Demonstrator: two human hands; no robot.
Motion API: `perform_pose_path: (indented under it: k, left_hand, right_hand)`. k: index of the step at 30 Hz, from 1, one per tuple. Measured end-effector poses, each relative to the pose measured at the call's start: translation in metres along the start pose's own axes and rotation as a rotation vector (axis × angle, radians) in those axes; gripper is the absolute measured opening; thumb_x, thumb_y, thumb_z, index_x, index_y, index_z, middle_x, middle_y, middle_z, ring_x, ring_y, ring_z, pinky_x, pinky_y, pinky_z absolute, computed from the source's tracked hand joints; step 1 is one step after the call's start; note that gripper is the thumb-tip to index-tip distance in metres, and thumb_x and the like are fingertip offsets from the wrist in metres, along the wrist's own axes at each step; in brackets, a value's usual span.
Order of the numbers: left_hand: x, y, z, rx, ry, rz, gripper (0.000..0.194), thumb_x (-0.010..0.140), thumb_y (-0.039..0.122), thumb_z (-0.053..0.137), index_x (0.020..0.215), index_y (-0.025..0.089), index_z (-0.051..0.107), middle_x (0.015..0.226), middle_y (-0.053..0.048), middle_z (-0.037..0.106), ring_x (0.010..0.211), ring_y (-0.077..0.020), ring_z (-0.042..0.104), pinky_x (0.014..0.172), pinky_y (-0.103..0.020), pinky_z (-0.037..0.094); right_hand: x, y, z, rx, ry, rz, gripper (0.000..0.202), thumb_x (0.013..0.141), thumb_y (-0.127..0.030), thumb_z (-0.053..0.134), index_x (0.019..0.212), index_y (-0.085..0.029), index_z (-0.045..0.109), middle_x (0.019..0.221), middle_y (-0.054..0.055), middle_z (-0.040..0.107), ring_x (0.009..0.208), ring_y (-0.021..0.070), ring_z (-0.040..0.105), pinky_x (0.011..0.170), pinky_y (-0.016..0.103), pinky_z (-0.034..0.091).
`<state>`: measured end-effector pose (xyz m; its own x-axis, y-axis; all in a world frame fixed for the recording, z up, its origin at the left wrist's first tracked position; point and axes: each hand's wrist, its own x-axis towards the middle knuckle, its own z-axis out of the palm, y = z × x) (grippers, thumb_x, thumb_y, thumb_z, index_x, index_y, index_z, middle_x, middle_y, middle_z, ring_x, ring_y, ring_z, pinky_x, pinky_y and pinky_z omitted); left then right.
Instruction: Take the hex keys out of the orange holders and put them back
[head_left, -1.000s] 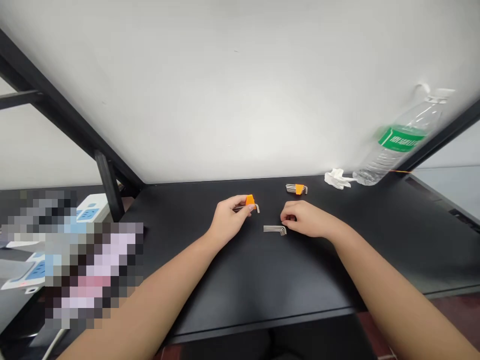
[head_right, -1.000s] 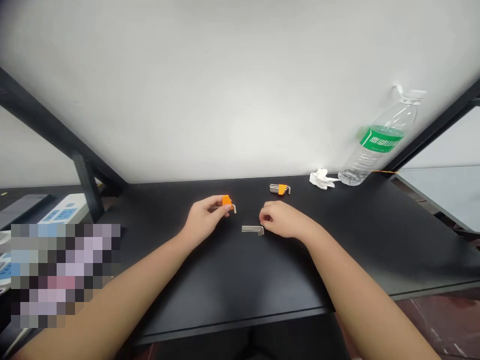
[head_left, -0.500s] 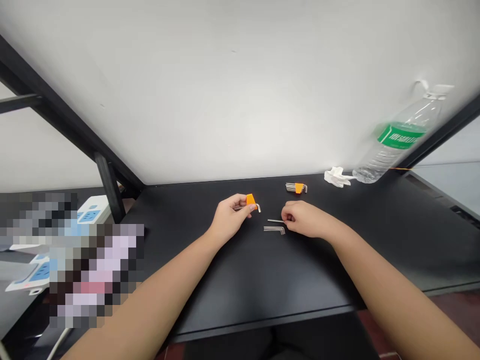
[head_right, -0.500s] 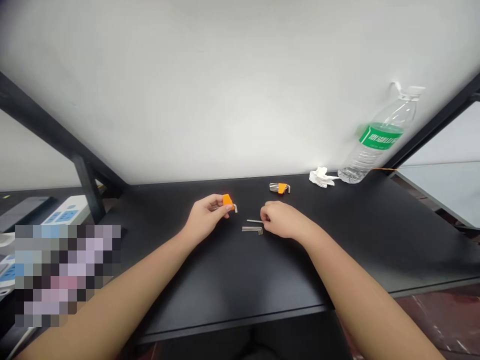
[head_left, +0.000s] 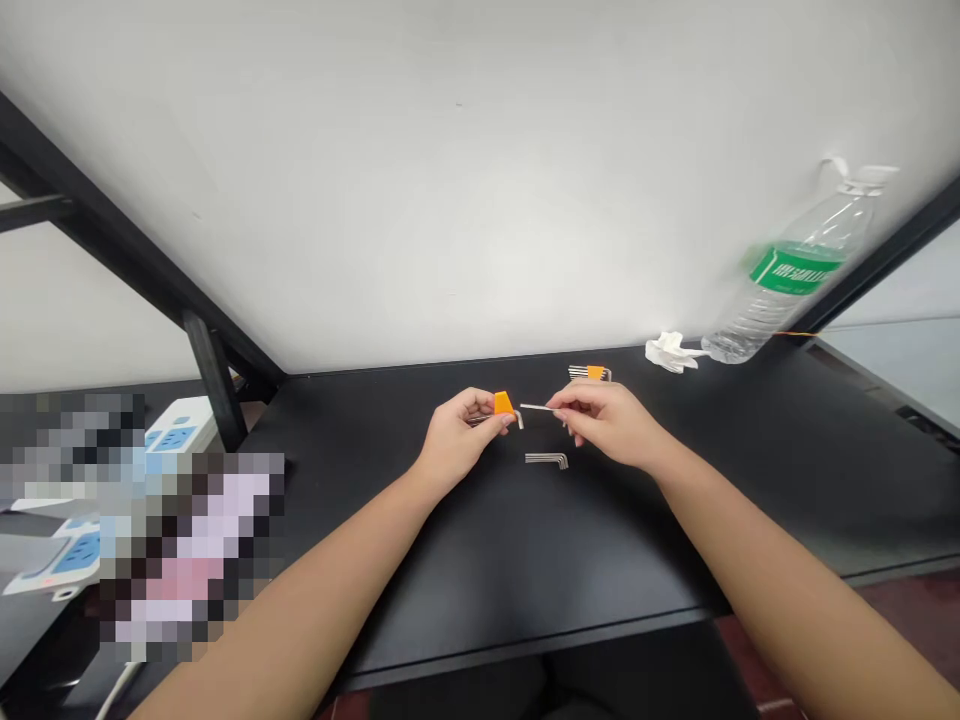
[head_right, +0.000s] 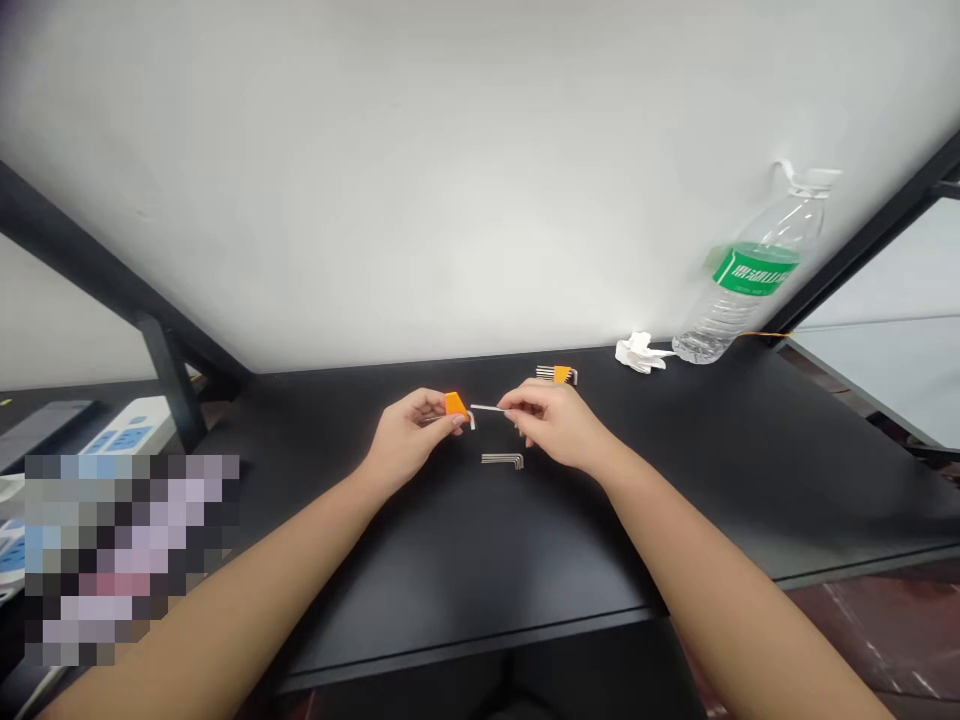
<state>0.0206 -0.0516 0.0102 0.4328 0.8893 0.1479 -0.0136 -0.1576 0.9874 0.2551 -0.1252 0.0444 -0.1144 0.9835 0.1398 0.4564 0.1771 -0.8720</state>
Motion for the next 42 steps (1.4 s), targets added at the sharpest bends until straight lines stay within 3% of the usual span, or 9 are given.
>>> perform_pose_path:
  k: [13, 19, 25, 28, 31, 34, 38, 42]
  left_hand:
    - [-0.006, 0.003, -0.002, 0.167, -0.035, 0.055, 0.023, 0.081, 0.039, 0.079, 0.086, 0.018, 0.07, 0.086, -0.004, 0.075, 0.079, -0.0181, 0.071, 0.079, -0.032, 0.058]
    - [-0.006, 0.005, 0.0, 0.275, -0.055, 0.144, 0.02, 0.081, 0.038, 0.079, 0.081, 0.019, 0.073, 0.084, -0.003, 0.074, 0.08, -0.018, 0.07, 0.078, -0.031, 0.057]
    - [-0.01, 0.008, 0.006, 0.407, -0.115, 0.241, 0.012, 0.084, 0.032, 0.076, 0.081, 0.021, 0.074, 0.08, -0.002, 0.074, 0.073, -0.0151, 0.067, 0.071, -0.027, 0.054]
    - [-0.011, 0.008, 0.006, 0.408, -0.074, 0.208, 0.011, 0.085, 0.031, 0.075, 0.082, 0.02, 0.073, 0.082, -0.002, 0.074, 0.074, -0.0154, 0.068, 0.072, -0.028, 0.054]
    - [-0.01, 0.005, 0.005, 0.358, -0.052, 0.144, 0.015, 0.083, 0.034, 0.076, 0.083, 0.019, 0.073, 0.085, -0.003, 0.075, 0.078, -0.0175, 0.07, 0.073, -0.029, 0.056]
    - [-0.007, 0.002, 0.004, 0.24, -0.023, 0.054, 0.02, 0.08, 0.037, 0.079, 0.087, 0.019, 0.073, 0.088, -0.004, 0.076, 0.081, -0.0184, 0.071, 0.077, -0.031, 0.058]
    - [0.001, -0.002, -0.001, -0.078, 0.1, -0.048, 0.031, 0.074, 0.039, 0.085, 0.09, 0.016, 0.071, 0.088, -0.005, 0.076, 0.072, -0.0149, 0.069, 0.073, -0.03, 0.058]
    - [0.008, 0.0, -0.01, -0.329, 0.22, -0.152, 0.036, 0.07, 0.037, 0.088, 0.087, 0.015, 0.065, 0.089, -0.006, 0.075, 0.07, -0.0134, 0.069, 0.077, -0.032, 0.059]
  right_hand:
    - [0.0, 0.004, 0.002, 0.027, -0.039, -0.014, 0.021, 0.096, -0.035, 0.059, 0.098, -0.023, 0.076, 0.095, 0.005, 0.065, 0.057, 0.0124, 0.061, 0.058, 0.032, 0.055]
    - [-0.001, 0.0, 0.001, 0.016, -0.062, 0.011, 0.02, 0.095, -0.033, 0.059, 0.095, -0.022, 0.076, 0.094, 0.004, 0.065, 0.056, 0.0111, 0.06, 0.057, 0.03, 0.053]
    - [0.003, 0.001, 0.022, 0.315, -0.168, 0.162, 0.014, 0.09, -0.031, 0.066, 0.097, -0.019, 0.068, 0.084, 0.003, 0.065, 0.063, 0.0141, 0.064, 0.06, 0.03, 0.056]
    - [0.004, -0.001, 0.032, 0.436, -0.177, 0.178, 0.016, 0.087, -0.023, 0.065, 0.101, -0.021, 0.058, 0.077, 0.0, 0.065, 0.069, 0.0156, 0.067, 0.066, 0.031, 0.057]
    - [0.003, -0.003, 0.034, 0.511, -0.145, 0.126, 0.022, 0.084, -0.021, 0.066, 0.103, -0.022, 0.054, 0.089, 0.0, 0.064, 0.076, 0.0153, 0.068, 0.073, 0.033, 0.059]
    - [0.003, -0.001, 0.028, 0.342, -0.118, 0.114, 0.024, 0.086, -0.025, 0.063, 0.109, -0.023, 0.056, 0.093, 0.0, 0.062, 0.073, 0.0148, 0.066, 0.066, 0.031, 0.056]
    - [0.003, 0.01, 0.01, -0.222, -0.092, 0.004, 0.007, 0.09, -0.024, 0.058, 0.091, -0.021, 0.064, 0.082, 0.001, 0.063, 0.069, 0.0146, 0.059, 0.065, 0.029, 0.049]
    - [0.003, 0.017, -0.003, -0.439, -0.185, -0.022, 0.012, 0.091, -0.025, 0.059, 0.085, -0.021, 0.068, 0.09, 0.003, 0.065, 0.074, 0.0156, 0.06, 0.069, 0.03, 0.048]
